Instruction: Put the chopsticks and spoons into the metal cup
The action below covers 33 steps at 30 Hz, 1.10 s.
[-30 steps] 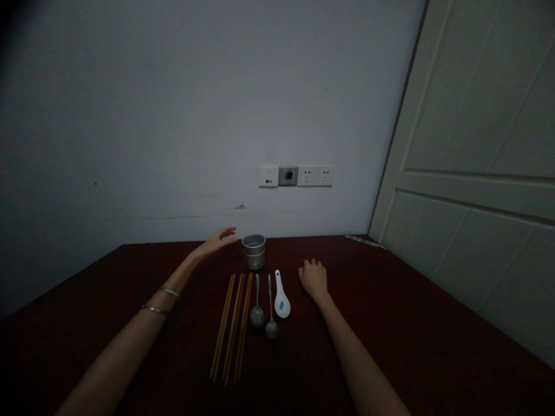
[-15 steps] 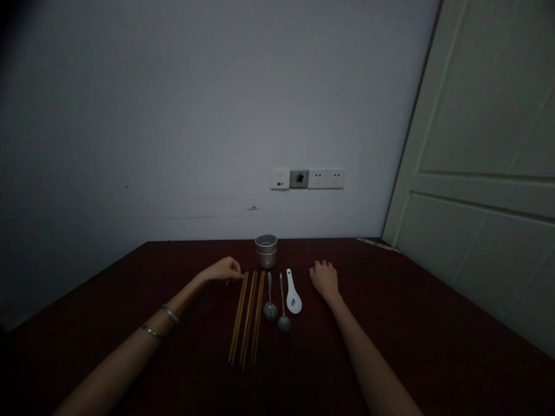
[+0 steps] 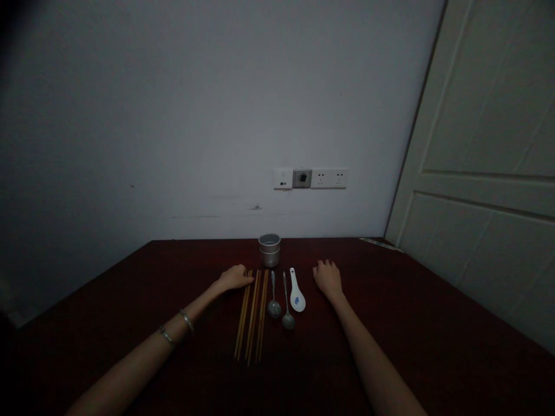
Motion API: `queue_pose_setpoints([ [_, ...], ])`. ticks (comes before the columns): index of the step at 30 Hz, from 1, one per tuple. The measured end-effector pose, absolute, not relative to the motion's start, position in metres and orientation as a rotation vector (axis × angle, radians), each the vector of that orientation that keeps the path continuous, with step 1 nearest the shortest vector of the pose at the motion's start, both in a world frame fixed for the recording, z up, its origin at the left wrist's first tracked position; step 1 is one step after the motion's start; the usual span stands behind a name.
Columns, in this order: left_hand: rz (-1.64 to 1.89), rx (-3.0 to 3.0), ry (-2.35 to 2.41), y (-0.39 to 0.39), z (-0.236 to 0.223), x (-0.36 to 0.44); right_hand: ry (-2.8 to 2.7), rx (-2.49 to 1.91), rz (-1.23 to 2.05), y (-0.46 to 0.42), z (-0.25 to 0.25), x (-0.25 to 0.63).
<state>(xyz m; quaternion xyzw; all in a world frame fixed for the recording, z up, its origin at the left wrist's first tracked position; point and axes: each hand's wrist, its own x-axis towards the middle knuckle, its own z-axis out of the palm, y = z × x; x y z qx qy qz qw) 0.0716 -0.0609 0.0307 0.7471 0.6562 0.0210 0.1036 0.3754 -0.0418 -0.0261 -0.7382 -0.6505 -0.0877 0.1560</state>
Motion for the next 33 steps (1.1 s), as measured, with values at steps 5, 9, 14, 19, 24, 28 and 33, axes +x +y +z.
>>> queue_pose_setpoints([
  [5,0.089,2.216,1.967,-0.065,0.030,0.075,-1.878,-2.108,-0.260,-0.039,-0.028,0.377],
  [9,0.133,2.201,1.998,-0.065,0.027,0.078,-1.876,-2.106,-0.253,-0.039,-0.028,0.376],
  [14,0.239,2.179,2.026,-0.064,0.022,0.081,-1.881,-2.104,-0.256,-0.040,-0.027,0.377],
  [19,0.321,2.135,2.011,-0.061,0.020,0.081,-1.878,-2.112,-0.252,-0.041,-0.024,0.375],
  [24,0.513,2.149,1.891,-0.053,0.026,0.076,-1.865,-2.106,-0.223,-0.044,-0.024,0.376],
  [28,0.699,2.088,1.827,-0.055,0.048,0.072,-1.846,-2.033,-0.013,-0.046,-0.004,0.380],
  [33,0.960,2.051,1.663,-0.069,0.095,0.075,-1.746,-1.611,0.522,-0.059,0.076,0.355],
])
